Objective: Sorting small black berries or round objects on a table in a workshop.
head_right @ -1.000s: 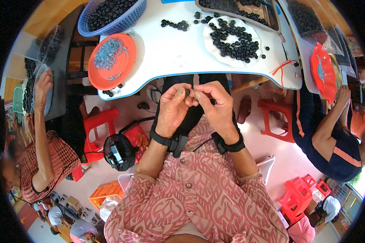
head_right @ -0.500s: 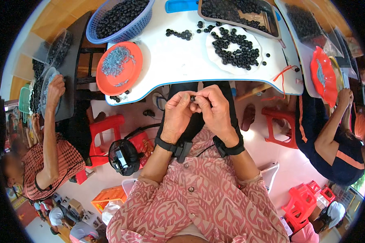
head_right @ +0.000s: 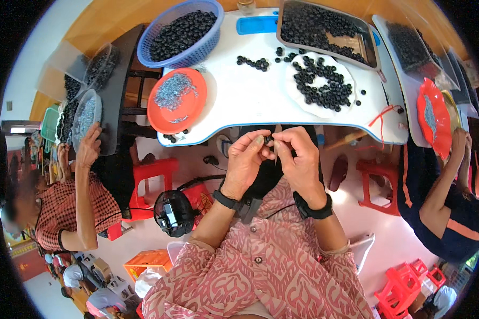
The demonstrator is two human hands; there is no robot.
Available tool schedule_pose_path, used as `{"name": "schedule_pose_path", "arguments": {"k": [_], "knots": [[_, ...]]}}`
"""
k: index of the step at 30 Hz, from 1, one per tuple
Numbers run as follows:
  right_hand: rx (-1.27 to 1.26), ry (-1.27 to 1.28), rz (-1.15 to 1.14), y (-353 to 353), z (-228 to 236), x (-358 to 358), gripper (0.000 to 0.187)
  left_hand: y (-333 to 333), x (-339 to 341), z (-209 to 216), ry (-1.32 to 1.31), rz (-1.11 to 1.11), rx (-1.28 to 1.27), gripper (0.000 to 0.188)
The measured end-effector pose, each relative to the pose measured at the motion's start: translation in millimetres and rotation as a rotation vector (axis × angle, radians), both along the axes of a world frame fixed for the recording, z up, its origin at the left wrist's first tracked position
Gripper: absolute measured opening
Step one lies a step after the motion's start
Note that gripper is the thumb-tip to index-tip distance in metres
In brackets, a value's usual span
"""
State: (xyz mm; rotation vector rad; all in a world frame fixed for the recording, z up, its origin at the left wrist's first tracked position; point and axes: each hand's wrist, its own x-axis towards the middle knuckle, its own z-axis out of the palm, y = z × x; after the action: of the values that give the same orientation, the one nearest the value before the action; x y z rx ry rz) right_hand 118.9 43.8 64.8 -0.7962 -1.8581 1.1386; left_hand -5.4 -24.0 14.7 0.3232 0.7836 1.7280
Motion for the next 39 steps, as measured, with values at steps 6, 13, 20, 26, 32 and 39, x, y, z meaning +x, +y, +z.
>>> {"name": "schedule_pose_path", "arguments": {"k": [6,13,20,26,32,39], "knots": [[0.303,0.124,0.357,-14.5,108.5,0.6,0.012,11.6,-20.0,21.1,0.103,0.043,-0.118,0.023],[-0.357,0.560,0.720,-50.4,215.9,-11.5,0.015,36.9,-34.2,36.6,0.160,0.047,-0.095,0.027],[0.023,0.374,0.681,-35.8,233.0,12.0,0.020,58.7,-49.1,38.3,0.152,0.046,-0.105,0.025],[0.036,0.323,0.528,-34.6,234.2,35.5,0.029,115.3,-110.4,61.7,0.190,0.181,-0.018,0.018],[0.324,0.522,0.522,-33.9,158.1,52.2,0.017,145.9,-194.0,79.4,0.362,0.515,0.002,0.017],[0.215,0.044,0.275,-15.0,67.4,24.1,0.019,110.4,-146.5,68.2,0.607,0.496,-0.104,0.020]]}}
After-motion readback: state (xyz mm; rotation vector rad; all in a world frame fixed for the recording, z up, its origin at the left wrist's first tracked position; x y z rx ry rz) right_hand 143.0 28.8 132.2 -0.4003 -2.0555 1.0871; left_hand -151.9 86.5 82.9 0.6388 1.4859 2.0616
